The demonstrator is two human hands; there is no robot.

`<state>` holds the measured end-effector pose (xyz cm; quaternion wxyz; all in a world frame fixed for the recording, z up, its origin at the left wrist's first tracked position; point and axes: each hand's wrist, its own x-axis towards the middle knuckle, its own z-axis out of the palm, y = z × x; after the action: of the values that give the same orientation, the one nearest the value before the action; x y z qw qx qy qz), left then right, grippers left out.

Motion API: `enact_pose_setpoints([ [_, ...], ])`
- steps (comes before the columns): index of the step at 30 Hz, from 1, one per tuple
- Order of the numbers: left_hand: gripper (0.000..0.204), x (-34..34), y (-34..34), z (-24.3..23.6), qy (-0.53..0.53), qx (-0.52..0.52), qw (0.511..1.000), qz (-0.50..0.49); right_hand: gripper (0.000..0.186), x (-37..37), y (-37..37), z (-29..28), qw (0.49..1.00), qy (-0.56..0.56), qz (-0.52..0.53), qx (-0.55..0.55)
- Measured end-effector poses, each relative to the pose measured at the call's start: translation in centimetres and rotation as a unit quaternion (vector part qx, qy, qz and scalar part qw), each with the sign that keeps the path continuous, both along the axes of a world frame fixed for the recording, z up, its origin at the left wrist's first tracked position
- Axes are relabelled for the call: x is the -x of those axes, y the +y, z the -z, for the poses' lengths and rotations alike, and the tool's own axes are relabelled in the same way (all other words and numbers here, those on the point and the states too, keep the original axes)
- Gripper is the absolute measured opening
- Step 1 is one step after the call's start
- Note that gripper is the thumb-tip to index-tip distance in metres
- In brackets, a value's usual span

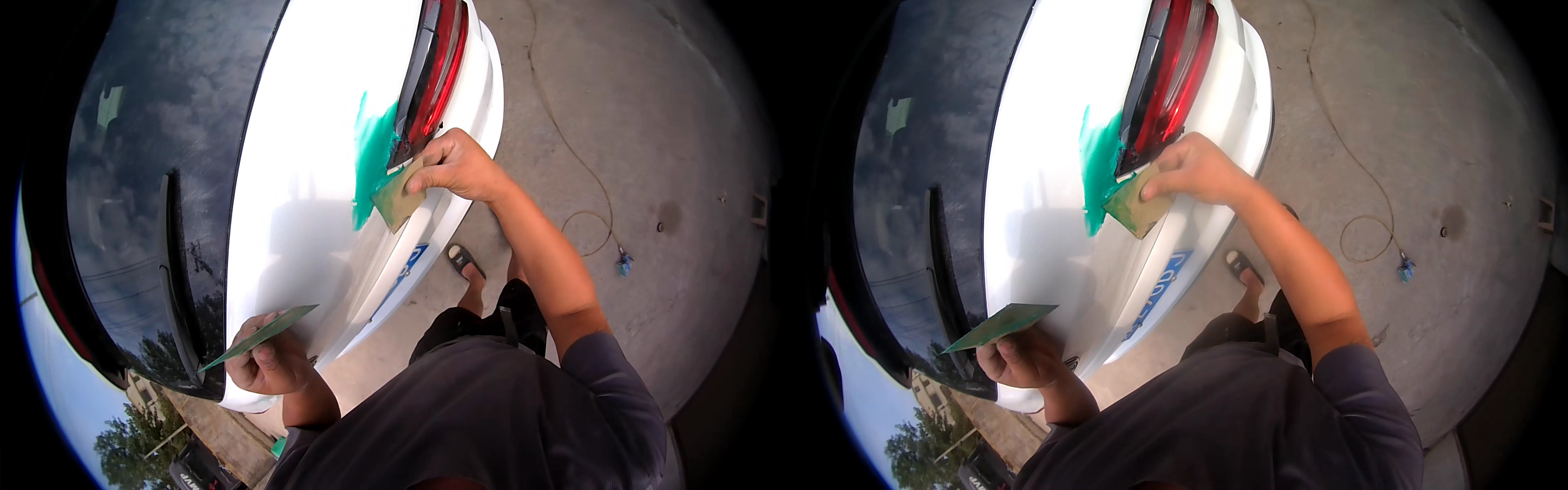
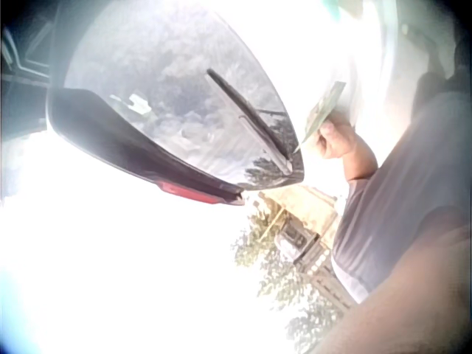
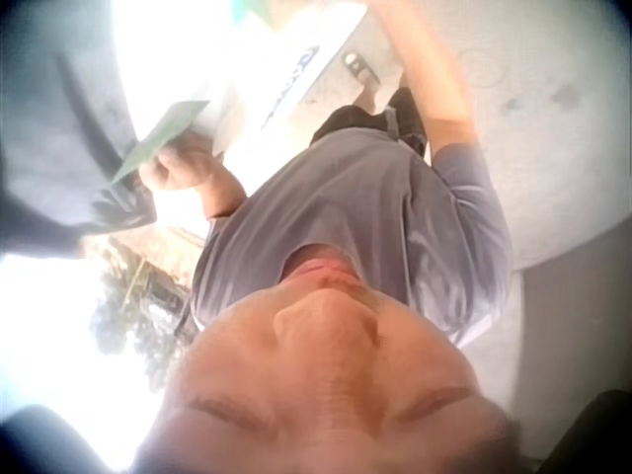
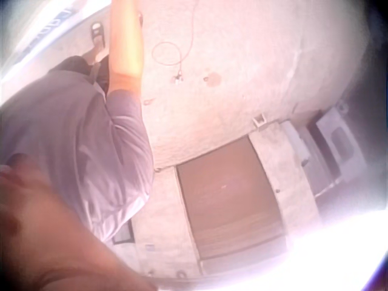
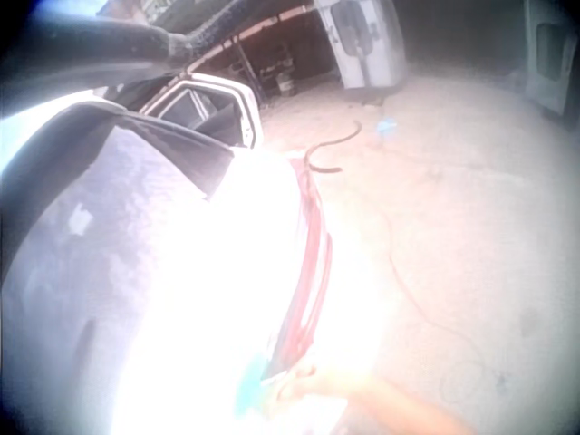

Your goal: The person mixes green body filler on a spreader while sitting, then walks to the rear of a white car and applies the filler to the bumper area using two spreaders. The person spreads the filler over a small section near the taillight and license plate.

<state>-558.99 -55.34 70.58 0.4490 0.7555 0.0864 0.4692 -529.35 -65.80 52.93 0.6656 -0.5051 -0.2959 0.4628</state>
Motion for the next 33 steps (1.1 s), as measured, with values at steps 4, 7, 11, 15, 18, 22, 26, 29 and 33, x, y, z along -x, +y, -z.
enact_pose_setpoints([
  [4, 0.023, -0.2, -0.3, 0.1, 0.005, -0.004, 1.000, -0.014, 0.026, 0.2, -0.1, -0.3, 1.000, -0.011, 0.003, 0.002],
  [7, 0.023, -0.4, -0.7, 0.3, 0.006, 0.004, 1.000, -0.031, 0.026, 0.7, 0.0, 0.5, 1.000, -0.001, 0.012, -0.002],
  [11, 0.024, -1.0, -1.6, 0.6, 0.020, 0.044, 0.998, -0.049, 0.024, 1.0, -0.1, 0.7, 1.000, 0.011, 0.009, -0.007],
  [15, 0.024, -1.1, -3.2, 1.9, 0.064, 0.091, 0.993, -0.044, 0.025, 0.8, -0.2, 0.6, 1.000, 0.002, -0.014, 0.003],
  [18, 0.025, -0.6, -4.9, 4.0, 0.081, 0.158, 0.983, -0.052, 0.027, 0.6, -0.2, 0.7, 0.999, -0.020, -0.044, 0.002],
  [22, 0.020, 0.6, -6.3, 6.7, 0.159, 0.270, 0.949, 0.021, 0.028, 0.6, -0.5, 0.7, 0.997, -0.029, -0.064, -0.012],
  [26, 0.017, 1.3, -7.5, 9.2, 0.239, 0.353, 0.904, 0.030, 0.031, -0.5, -2.5, -2.9, 0.995, -0.066, -0.073, 0.034],
  [29, 0.017, 1.1, -8.2, 11.4, 0.256, 0.431, 0.865, 0.028, 0.027, -2.0, -3.5, -4.3, 0.978, -0.171, -0.100, 0.067],
  [33, 0.016, 0.2, -8.8, 14.9, 0.206, 0.567, 0.796, 0.042, 0.025, -2.2, -4.5, -8.5, 0.928, -0.364, -0.081, 0.024],
])
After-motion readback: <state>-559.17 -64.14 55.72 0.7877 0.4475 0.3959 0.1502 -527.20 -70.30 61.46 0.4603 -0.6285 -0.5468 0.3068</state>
